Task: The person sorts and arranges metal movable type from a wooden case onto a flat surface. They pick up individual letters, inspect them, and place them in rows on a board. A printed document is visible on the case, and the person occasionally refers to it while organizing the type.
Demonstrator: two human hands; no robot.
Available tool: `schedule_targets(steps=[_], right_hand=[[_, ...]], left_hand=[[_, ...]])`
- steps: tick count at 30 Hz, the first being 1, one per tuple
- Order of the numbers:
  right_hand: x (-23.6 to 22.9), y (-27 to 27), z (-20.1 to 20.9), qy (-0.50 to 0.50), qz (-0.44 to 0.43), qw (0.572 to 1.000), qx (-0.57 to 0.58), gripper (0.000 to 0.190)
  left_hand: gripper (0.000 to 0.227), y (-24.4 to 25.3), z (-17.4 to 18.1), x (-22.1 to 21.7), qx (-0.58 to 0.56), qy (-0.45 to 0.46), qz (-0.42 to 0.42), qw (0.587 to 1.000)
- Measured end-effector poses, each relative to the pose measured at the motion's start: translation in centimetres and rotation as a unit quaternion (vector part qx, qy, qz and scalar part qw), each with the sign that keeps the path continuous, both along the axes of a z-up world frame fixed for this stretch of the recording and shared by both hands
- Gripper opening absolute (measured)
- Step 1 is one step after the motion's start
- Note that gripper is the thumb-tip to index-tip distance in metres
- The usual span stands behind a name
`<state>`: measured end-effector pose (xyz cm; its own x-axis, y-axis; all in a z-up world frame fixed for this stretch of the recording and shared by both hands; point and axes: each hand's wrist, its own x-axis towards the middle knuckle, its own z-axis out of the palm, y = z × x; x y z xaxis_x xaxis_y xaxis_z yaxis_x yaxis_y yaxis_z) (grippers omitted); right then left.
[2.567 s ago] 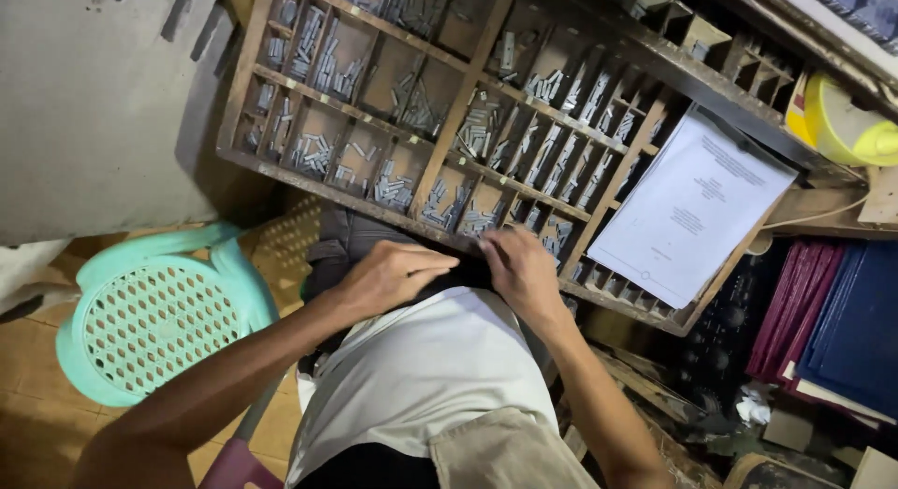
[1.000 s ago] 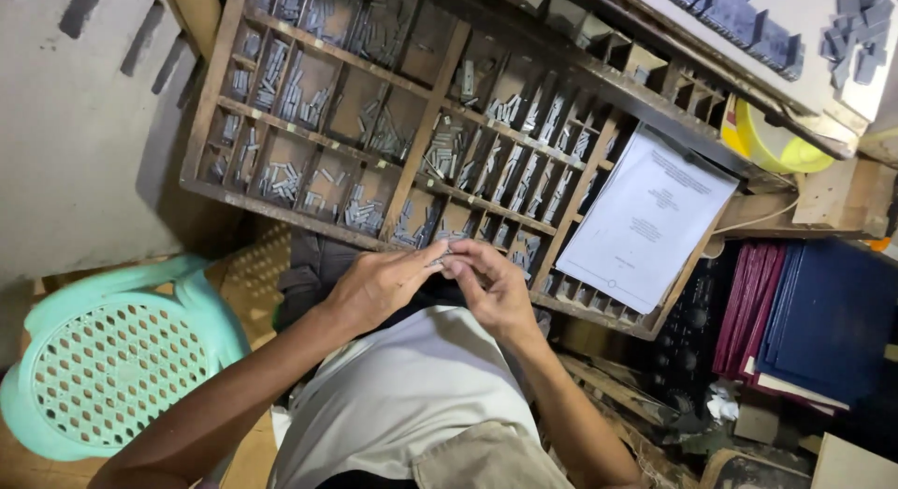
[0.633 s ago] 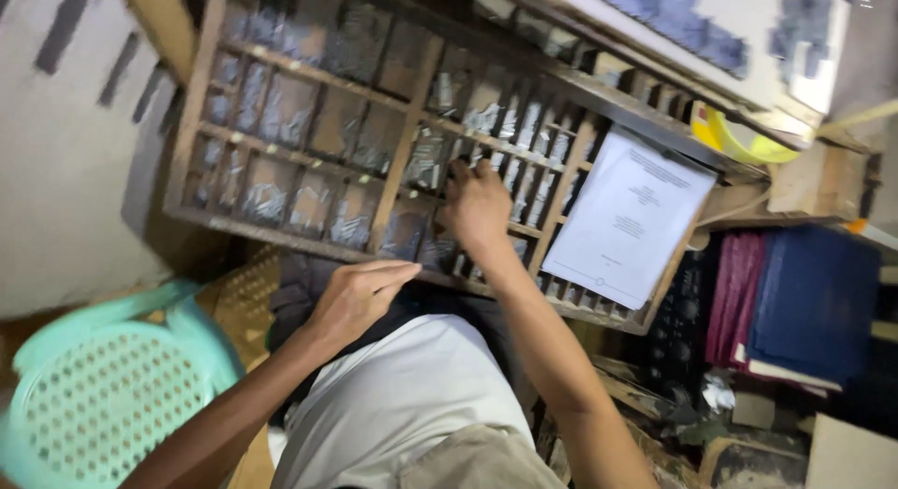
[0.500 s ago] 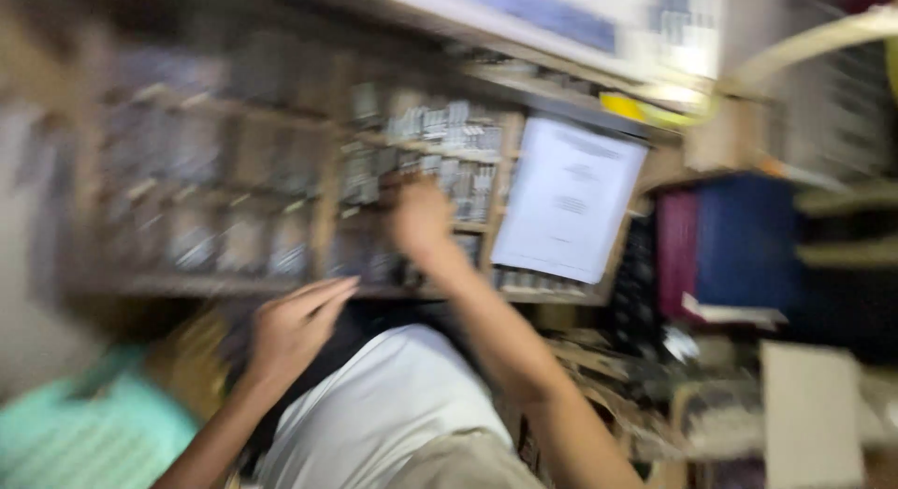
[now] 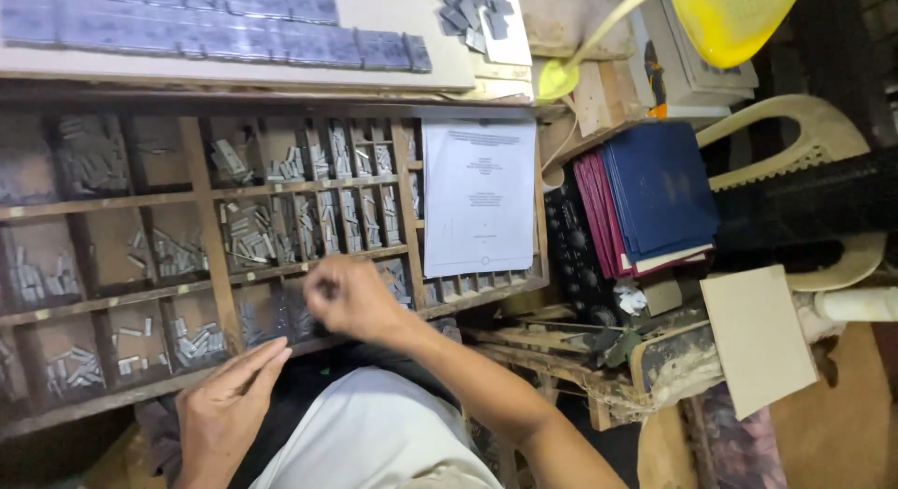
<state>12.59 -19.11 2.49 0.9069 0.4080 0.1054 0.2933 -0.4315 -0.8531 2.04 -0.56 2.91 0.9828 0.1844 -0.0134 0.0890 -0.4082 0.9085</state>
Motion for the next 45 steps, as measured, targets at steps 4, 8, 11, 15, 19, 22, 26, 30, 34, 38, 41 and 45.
schedule_targets(steps=[4,8,11,15,19,22,26,30,34,38,41,45], right_hand=[[-2.9,-1.6,0.9,0.146,0.011,0.988,0.039,0.011],[-3.4,-3.6,1.4,0.083,-0.103,0.989,0.063,0.017],[-3.7,-4.3,0.6,0.131,-0.221,0.961,0.101,0.026],[-4.3,-3.5,3.6,0.098,-0.173,0.970,0.143,0.027],[-4.8,-3.2,4.3,0.071,-0.164,0.973,0.145,0.028],[-5.2,-3.1,4.7,0.042,-0.151,0.981,0.114,0.027],[-5.5,-2.3,3.0,0.030,-0.100,0.994,0.027,0.029],[-5.7,-1.5,-0.7,0.105,-0.031,0.992,0.061,0.034],[-5.5,0.9,-1.8,0.205,-0.033,0.976,0.072,0.035],[-5.2,4.0,-2.0,0.355,-0.044,0.922,0.145,0.026],[-5.9,9.3,0.6,0.384,-0.014,0.916,0.115,0.035],[-5.6,17.3,2.3,0.200,0.137,0.970,-0.017,0.024]], left_hand=[[0.022,-0.7,-1.3,0.2,0.121,-0.164,-0.036,0.978],[0.026,0.0,-3.5,0.2,0.193,-0.184,-0.070,0.961],[0.025,-0.4,-4.1,0.7,0.101,-0.214,-0.001,0.972],[0.030,-0.3,-4.1,0.0,0.075,-0.207,0.006,0.975],[0.034,-0.5,-4.6,-0.2,0.064,-0.233,-0.009,0.970],[0.039,-0.5,-2.9,-0.2,0.058,-0.261,-0.016,0.963],[0.030,-0.9,0.6,-0.4,0.106,-0.332,-0.038,0.937],[0.025,0.5,0.3,-1.1,0.167,-0.356,-0.079,0.916],[0.040,3.1,-3.7,-2.2,0.170,-0.288,-0.133,0.933],[0.035,5.0,-8.1,-2.2,0.100,-0.186,-0.110,0.971],[0.037,8.0,-7.4,-3.8,-0.046,-0.172,-0.074,0.981],[0.039,12.3,-9.6,-7.9,-0.099,-0.146,0.004,0.984]])
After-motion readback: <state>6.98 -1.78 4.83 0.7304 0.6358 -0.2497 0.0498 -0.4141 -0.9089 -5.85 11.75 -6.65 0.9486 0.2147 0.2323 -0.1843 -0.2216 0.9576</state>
